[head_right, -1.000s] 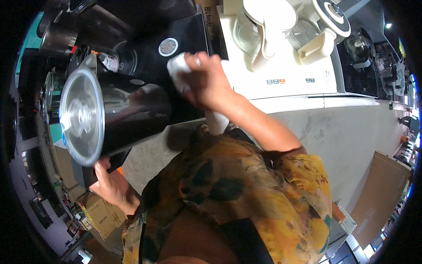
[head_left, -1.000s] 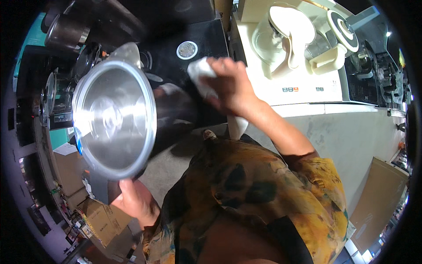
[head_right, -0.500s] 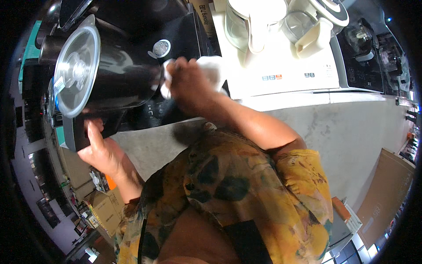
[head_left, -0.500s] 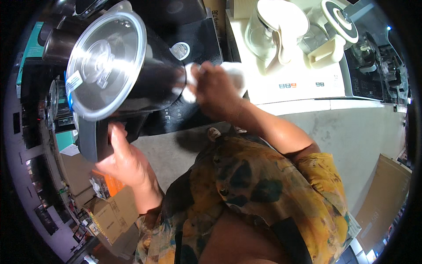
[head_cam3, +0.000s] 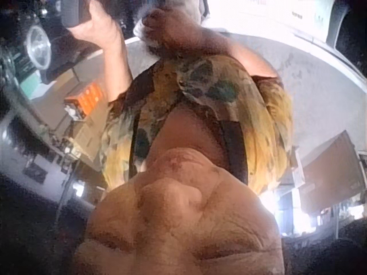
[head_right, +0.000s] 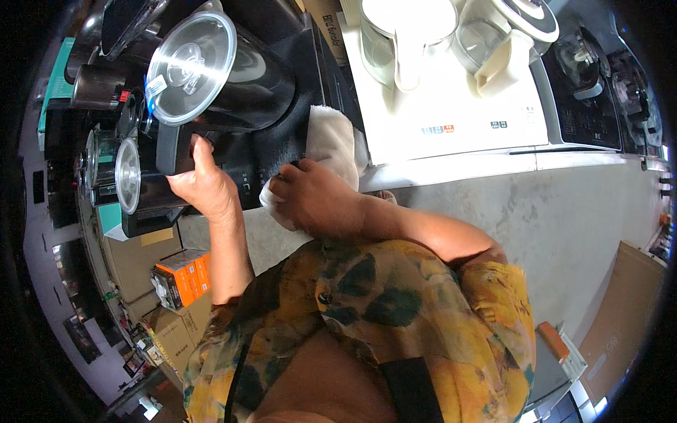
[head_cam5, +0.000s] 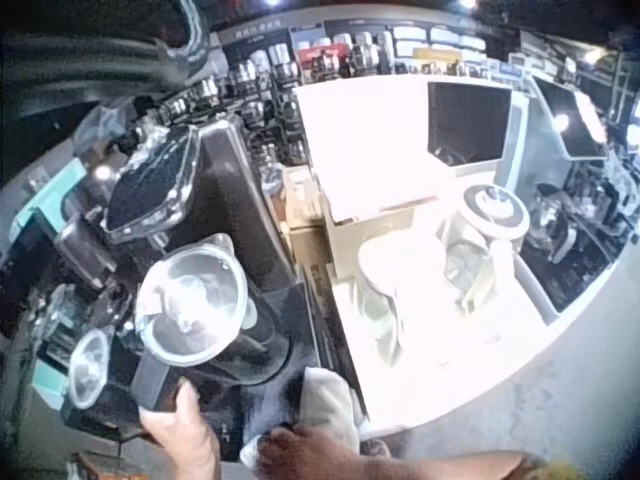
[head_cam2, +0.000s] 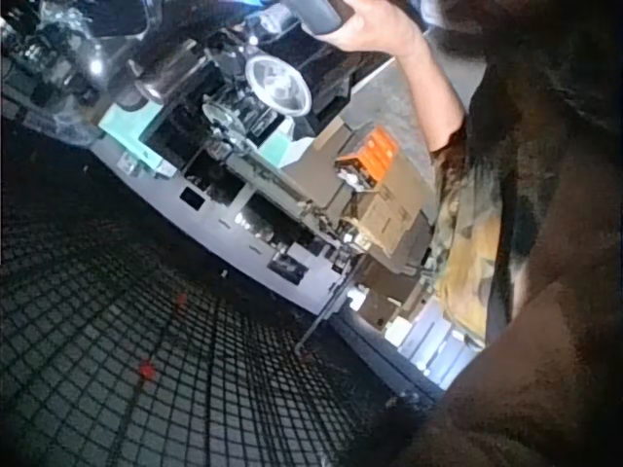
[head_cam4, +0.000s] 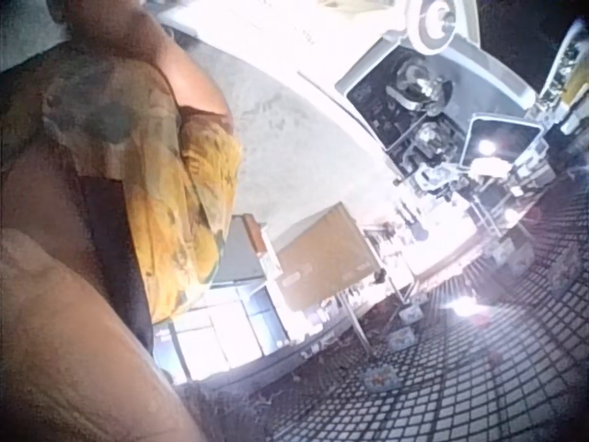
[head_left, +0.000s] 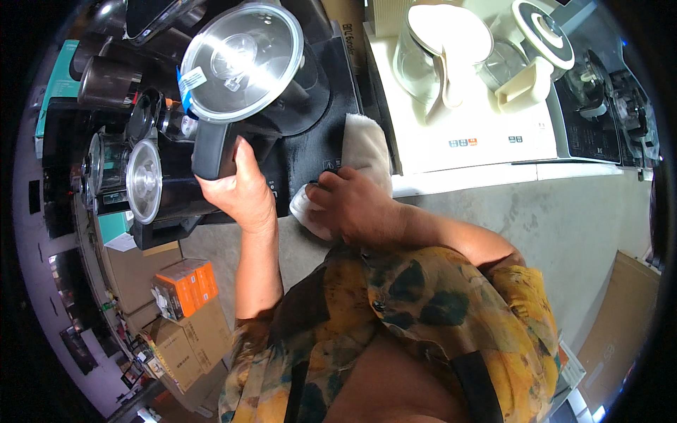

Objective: The person wipes the surfaces of a stovetop and several small kitchen appliances with a cloth, moving a glass pitcher and other items aside to reach the base units.

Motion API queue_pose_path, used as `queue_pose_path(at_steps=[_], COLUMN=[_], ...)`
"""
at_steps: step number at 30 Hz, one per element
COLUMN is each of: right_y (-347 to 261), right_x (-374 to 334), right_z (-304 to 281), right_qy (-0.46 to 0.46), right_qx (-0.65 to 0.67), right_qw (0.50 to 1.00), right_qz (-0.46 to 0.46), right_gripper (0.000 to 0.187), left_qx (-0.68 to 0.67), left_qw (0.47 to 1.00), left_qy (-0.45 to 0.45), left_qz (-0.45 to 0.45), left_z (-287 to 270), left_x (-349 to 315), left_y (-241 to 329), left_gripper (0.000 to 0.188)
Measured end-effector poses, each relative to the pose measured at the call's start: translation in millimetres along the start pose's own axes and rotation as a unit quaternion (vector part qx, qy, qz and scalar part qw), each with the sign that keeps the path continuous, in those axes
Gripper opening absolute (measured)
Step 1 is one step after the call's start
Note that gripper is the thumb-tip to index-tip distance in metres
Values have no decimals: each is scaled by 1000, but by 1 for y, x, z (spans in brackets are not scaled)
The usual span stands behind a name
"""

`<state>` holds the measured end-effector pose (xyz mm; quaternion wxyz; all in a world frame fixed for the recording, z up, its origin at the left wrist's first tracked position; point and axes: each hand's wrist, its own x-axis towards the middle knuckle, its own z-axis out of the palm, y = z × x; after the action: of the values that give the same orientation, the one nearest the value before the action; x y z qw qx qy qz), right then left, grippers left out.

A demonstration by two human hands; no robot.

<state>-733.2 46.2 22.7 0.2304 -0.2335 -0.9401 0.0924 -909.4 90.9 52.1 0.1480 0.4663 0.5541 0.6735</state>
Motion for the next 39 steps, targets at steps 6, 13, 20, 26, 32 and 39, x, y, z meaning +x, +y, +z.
queue_pose_path(at_steps=[6,13,20,26,32,39], right_y=[1,3,1,0,3,2], right_x=[-2,-2,-3,-5,-6,-4], right_z=[3,2,2,7,6,1], right_qy=[-53,-3,-1,-33,-8,-10], right_qx=[27,42,46,36,44,65], right_qw=[998,999,999,999,999,998], right_qz=[17,-2,4,18,4,0], right_gripper=[43,25,35,47,45,30], left_qx=[-51,-56,-42,-23,7,119], left_qw=[998,998,998,999,1000,987], left_qy=[1,12,40,24,4,-103], left_qz=[-24,-33,-12,-26,-15,-22], left_z=[10,21,31,35,31,10], left_x=[0,5,11,22,15,-2], left_y=[-14,-10,-5,-14,-12,-3], left_gripper=[25,25,24,25,24,36])
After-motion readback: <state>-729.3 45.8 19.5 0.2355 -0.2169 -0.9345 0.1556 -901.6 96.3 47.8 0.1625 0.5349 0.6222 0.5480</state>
